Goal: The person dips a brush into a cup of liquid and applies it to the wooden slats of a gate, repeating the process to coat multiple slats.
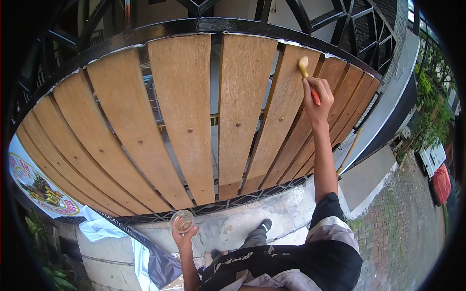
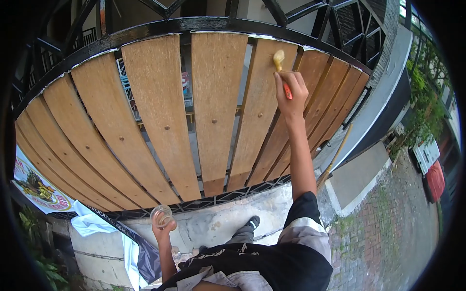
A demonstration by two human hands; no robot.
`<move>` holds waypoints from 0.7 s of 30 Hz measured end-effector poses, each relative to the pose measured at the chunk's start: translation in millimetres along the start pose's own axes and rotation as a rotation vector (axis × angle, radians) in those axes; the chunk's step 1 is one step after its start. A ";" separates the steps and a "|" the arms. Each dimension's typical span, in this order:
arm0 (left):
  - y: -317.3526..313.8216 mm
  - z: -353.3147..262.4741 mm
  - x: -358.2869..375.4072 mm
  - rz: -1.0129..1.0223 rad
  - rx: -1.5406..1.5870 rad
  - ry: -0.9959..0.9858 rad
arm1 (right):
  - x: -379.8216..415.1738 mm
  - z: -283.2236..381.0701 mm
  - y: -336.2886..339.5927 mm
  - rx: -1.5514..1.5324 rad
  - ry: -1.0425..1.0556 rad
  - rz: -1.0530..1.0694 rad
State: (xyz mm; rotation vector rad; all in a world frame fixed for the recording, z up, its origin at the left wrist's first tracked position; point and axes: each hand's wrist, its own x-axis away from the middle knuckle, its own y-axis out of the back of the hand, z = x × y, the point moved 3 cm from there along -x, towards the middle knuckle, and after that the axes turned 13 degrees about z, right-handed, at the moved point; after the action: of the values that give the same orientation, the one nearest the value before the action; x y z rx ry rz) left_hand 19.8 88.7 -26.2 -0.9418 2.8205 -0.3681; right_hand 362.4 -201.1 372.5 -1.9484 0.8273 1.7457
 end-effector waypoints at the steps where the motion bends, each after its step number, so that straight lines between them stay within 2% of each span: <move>1: 1.1 -2.2 -2.7 -0.009 -0.005 -0.005 | 5.6 -6.1 -2.3 -0.210 -0.170 0.194; 2: -1.7 -11.0 -6.8 -0.020 -0.010 -0.013 | 10.1 -6.4 -6.7 -0.423 -0.336 0.389; 3: -6.3 -20.8 -6.6 -0.031 0.022 -0.009 | 12.4 -5.6 -5.4 -0.726 -0.513 0.389; 4: -9.2 -24.6 -10.8 -0.044 0.021 -0.012 | 10.5 -4.6 -0.3 -0.800 -0.582 0.375; 6: -12.2 -26.5 -12.8 -0.060 0.076 -0.024 | 2.8 -1.0 7.3 -0.521 -0.361 0.177; 7: -14.3 -26.3 -16.0 -0.049 0.074 -0.021 | 0.9 -4.5 3.0 -0.532 -0.362 0.191; 9: -19.5 -23.8 -22.5 -0.015 0.096 -0.008 | -4.7 -2.4 -1.7 -0.195 -0.038 0.080; 11: -21.9 -20.5 -25.4 0.060 0.037 -0.068 | 6.9 -1.8 -5.9 -0.255 -0.184 0.370; 12: -26.1 -21.8 -27.1 0.080 -0.041 -0.128 | 13.0 2.3 -4.0 -0.438 -0.414 0.500; 14: -42.1 -55.0 -23.2 0.042 -0.260 -0.138 | 29.6 10.0 5.0 -0.537 -0.539 0.563; 16: -49.6 -66.6 -23.7 0.034 -0.306 -0.165 | 44.6 43.4 21.7 -0.708 -0.488 0.556; 18: -52.3 -73.2 -26.6 0.056 -0.310 -0.216 | 65.5 82.0 34.1 -0.762 -0.520 0.626; 19: -53.3 -78.4 -26.9 0.034 -0.310 -0.186 | 76.7 96.8 40.6 -0.841 -0.523 0.596; 21: -59.9 -93.3 -26.1 0.081 -0.276 -0.252 | 88.3 132.4 48.1 -0.990 -0.493 0.577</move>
State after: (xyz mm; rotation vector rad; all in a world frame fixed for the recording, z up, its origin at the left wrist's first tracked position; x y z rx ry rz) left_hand 54.8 75.4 81.3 -0.8477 2.7056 0.1462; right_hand 235.4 -166.3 271.0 -1.6473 0.3545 3.2636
